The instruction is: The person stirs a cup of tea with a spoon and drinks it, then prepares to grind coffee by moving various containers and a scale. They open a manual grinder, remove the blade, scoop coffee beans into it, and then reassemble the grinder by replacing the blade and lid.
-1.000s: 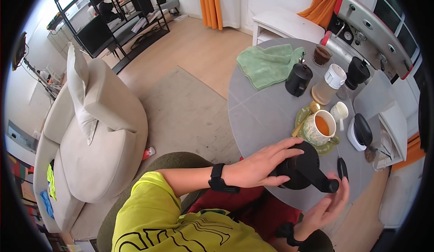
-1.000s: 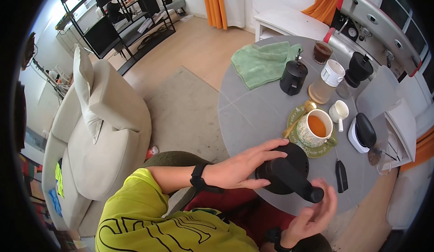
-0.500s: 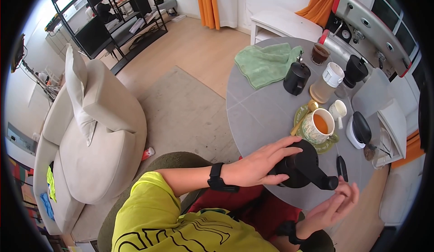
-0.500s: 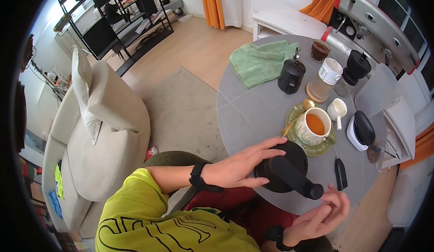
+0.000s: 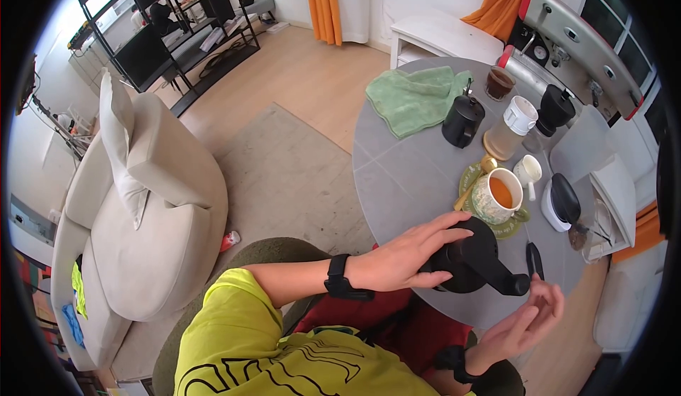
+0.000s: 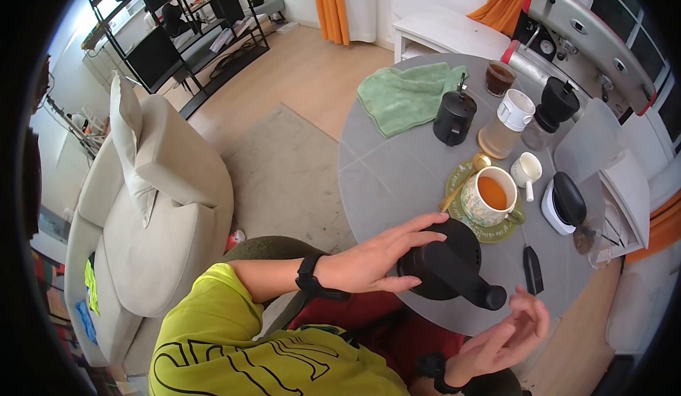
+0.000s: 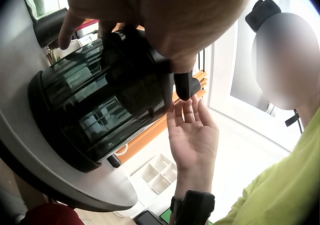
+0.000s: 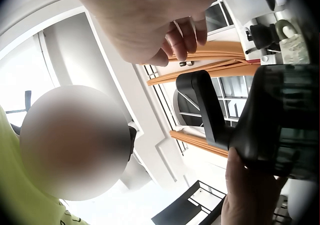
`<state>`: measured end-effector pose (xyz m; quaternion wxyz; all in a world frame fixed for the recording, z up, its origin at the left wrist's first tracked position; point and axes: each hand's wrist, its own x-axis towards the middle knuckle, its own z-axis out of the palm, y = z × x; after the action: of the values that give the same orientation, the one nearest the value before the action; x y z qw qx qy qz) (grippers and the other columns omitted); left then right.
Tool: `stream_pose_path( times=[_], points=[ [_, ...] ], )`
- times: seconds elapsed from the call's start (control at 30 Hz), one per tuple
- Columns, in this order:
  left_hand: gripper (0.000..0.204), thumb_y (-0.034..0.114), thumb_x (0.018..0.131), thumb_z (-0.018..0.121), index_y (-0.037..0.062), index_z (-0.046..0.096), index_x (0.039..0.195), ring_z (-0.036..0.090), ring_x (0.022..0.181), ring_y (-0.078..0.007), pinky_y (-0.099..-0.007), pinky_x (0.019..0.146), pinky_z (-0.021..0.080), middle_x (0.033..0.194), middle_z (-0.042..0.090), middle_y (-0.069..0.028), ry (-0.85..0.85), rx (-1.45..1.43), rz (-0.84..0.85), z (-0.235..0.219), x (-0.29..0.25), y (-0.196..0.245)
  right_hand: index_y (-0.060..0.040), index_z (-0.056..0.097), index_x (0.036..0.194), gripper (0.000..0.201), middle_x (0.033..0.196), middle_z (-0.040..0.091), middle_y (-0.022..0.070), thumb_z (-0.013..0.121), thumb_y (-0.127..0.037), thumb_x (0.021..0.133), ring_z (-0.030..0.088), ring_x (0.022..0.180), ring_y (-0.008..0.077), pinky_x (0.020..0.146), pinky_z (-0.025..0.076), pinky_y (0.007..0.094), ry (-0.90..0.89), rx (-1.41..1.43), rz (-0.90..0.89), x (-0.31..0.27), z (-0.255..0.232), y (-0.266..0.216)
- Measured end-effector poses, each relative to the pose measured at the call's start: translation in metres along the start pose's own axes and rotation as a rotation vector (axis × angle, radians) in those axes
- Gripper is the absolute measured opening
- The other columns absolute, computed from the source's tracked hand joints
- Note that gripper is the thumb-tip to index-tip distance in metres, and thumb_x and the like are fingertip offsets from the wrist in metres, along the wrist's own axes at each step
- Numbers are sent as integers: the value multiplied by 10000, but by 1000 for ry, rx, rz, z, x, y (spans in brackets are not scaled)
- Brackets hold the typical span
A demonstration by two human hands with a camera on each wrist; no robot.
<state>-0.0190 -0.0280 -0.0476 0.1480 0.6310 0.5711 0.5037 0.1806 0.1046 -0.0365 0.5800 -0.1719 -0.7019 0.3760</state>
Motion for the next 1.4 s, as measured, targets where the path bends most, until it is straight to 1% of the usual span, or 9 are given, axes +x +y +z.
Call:
stream_pose_path(
  times=[0.1, 0.23, 0.3, 0.43, 0.63, 0.83, 1.03, 1.23, 1.4],
  points=[
    [687, 75, 803, 682, 37, 338, 1397, 290, 1397, -394, -448, 1117, 302, 1523, 239, -227, -3, 0, -7, 0, 0, 0, 68, 395, 1332, 475, 998, 552, 152, 476, -162, 925, 547, 1051, 297, 992, 410, 483, -68, -58, -26, 4, 24, -14],
    [689, 76, 805, 681, 38, 336, 1400, 289, 1398, -396, -450, 1118, 300, 1521, 240, -230, 2, 10, 2, -1, 0, 0, 70, 387, 1340, 484, 1034, 542, 154, 478, -166, 928, 546, 1061, 302, 997, 406, 483, -167, -9, 13, -1, 17, -11],
    [690, 76, 805, 681, 38, 334, 1401, 289, 1397, -397, -451, 1118, 300, 1521, 241, -229, 0, 8, 6, -1, 0, 0, 84, 357, 1369, 529, 1158, 551, 228, 489, -188, 935, 545, 1108, 323, 1010, 393, 491, 15, -1, 60, -3, 9, -4],
    [700, 78, 802, 684, 41, 329, 1405, 289, 1398, -398, -453, 1118, 300, 1521, 239, -229, -2, 5, 0, 0, 0, 0, 94, 355, 1365, 535, 1209, 540, 268, 491, -206, 944, 550, 1115, 335, 1008, 394, 492, 41, -14, 21, 0, 6, -3],
    [706, 82, 797, 688, 48, 331, 1404, 292, 1395, -399, -453, 1119, 299, 1521, 238, -228, 0, 6, 1, 0, 0, -2, 95, 396, 1307, 486, 1098, 582, 232, 480, -228, 953, 555, 1086, 317, 990, 419, 473, -196, 12, 6, -2, 20, -8],
    [711, 81, 793, 691, 49, 330, 1404, 295, 1392, -404, -453, 1118, 300, 1519, 239, -231, 1, -1, 12, 0, 0, -2, 102, 373, 1337, 549, 1081, 589, 238, 488, -287, 967, 572, 1055, 330, 981, 422, 474, 29, -28, 56, -4, 3, 2],
    [719, 78, 790, 692, 49, 326, 1408, 294, 1391, -408, -454, 1117, 300, 1519, 238, -234, -2, 6, 10, 0, 0, -3, 89, 407, 1307, 470, 1105, 578, 238, 452, -242, 978, 566, 1060, 322, 978, 421, 484, -193, 35, -11, -4, 20, -5],
    [716, 81, 793, 693, 48, 326, 1407, 297, 1389, -408, -455, 1116, 302, 1519, 238, -236, 2, -3, 16, 0, 0, -3, 97, 397, 1324, 487, 1165, 568, 263, 451, -245, 982, 568, 1081, 338, 988, 413, 485, 48, -41, 43, -6, 2, 5],
    [715, 83, 795, 695, 47, 328, 1407, 301, 1387, -407, -454, 1115, 303, 1520, 236, -235, -6, -9, -6, 0, 0, -3, 90, 422, 1285, 430, 1143, 561, 224, 454, -199, 968, 552, 1103, 335, 994, 415, 465, -141, 28, 44, -8, 15, -6]
  ],
)
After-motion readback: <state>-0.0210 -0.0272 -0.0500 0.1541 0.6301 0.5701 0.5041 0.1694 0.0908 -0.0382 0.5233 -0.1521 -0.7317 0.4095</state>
